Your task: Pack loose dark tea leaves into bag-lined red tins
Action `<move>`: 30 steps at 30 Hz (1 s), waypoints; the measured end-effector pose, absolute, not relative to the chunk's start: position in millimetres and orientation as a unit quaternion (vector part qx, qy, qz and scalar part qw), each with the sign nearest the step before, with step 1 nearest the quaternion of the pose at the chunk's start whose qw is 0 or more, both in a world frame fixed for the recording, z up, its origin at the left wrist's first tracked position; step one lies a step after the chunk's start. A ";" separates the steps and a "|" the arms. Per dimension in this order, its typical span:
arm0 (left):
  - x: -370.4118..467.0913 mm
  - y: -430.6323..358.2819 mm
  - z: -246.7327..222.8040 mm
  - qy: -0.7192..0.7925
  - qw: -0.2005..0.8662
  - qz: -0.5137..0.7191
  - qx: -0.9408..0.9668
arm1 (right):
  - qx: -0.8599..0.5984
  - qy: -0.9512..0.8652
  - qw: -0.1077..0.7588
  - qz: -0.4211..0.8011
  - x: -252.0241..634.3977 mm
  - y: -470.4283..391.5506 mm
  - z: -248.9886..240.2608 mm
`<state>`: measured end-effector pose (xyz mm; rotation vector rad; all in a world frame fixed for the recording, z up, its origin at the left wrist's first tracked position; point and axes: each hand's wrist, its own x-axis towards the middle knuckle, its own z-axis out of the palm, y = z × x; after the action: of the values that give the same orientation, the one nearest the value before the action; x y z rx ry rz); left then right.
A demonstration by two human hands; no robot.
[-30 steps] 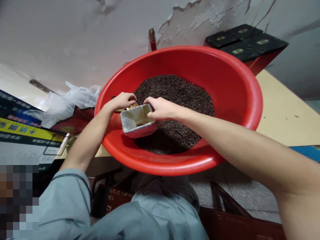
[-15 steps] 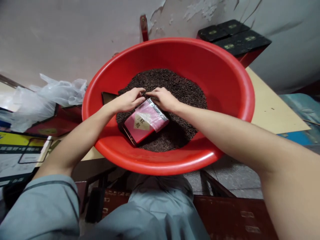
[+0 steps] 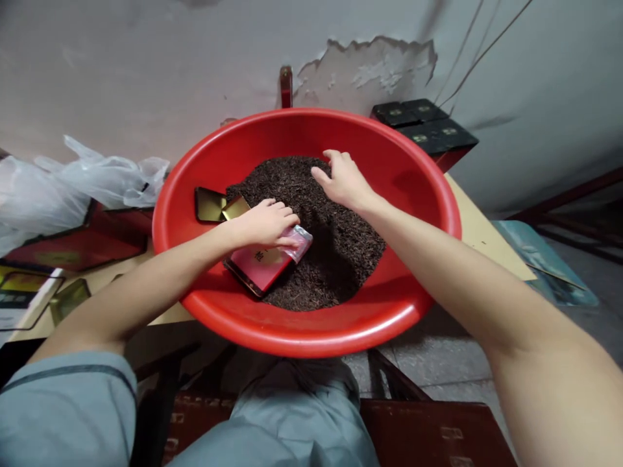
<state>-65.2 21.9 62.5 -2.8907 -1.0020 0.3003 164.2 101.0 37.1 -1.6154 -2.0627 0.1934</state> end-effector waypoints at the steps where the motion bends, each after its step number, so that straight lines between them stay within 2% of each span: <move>1: -67.1 22.9 65.3 -0.355 0.031 0.103 -0.929 | -0.592 -0.766 0.238 0.080 160.4 106.1 35.8; 5: -68.7 23.2 68.0 -0.457 0.003 0.124 -0.881 | -0.573 -0.789 0.189 0.117 137.5 144.4 29.6; 10: -59.9 -6.0 56.3 -0.497 0.032 0.102 -0.861 | -0.551 -0.801 0.178 0.156 99.0 205.0 25.3; 15: -65.8 -40.6 47.7 -0.439 -0.007 0.234 -0.867 | -0.611 -0.752 0.136 0.205 69.1 237.9 13.2; 18: -79.1 -45.2 44.0 -0.410 -0.003 0.289 -0.865 | -0.617 -0.752 0.106 0.209 61.3 244.3 3.7; 22: -86.6 -42.4 35.7 -0.427 0.006 0.259 -0.867 | -0.609 -0.769 0.106 0.162 60.3 243.6 -10.1; 30: -77.0 -42.2 22.2 -0.448 0.002 0.253 -0.858 | -0.584 -0.785 0.101 0.181 62.8 222.0 -20.8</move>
<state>-77.0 -42.2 22.2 -2.6903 -1.4042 0.7935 62.8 222.0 -20.8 -1.7244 -2.3189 0.5333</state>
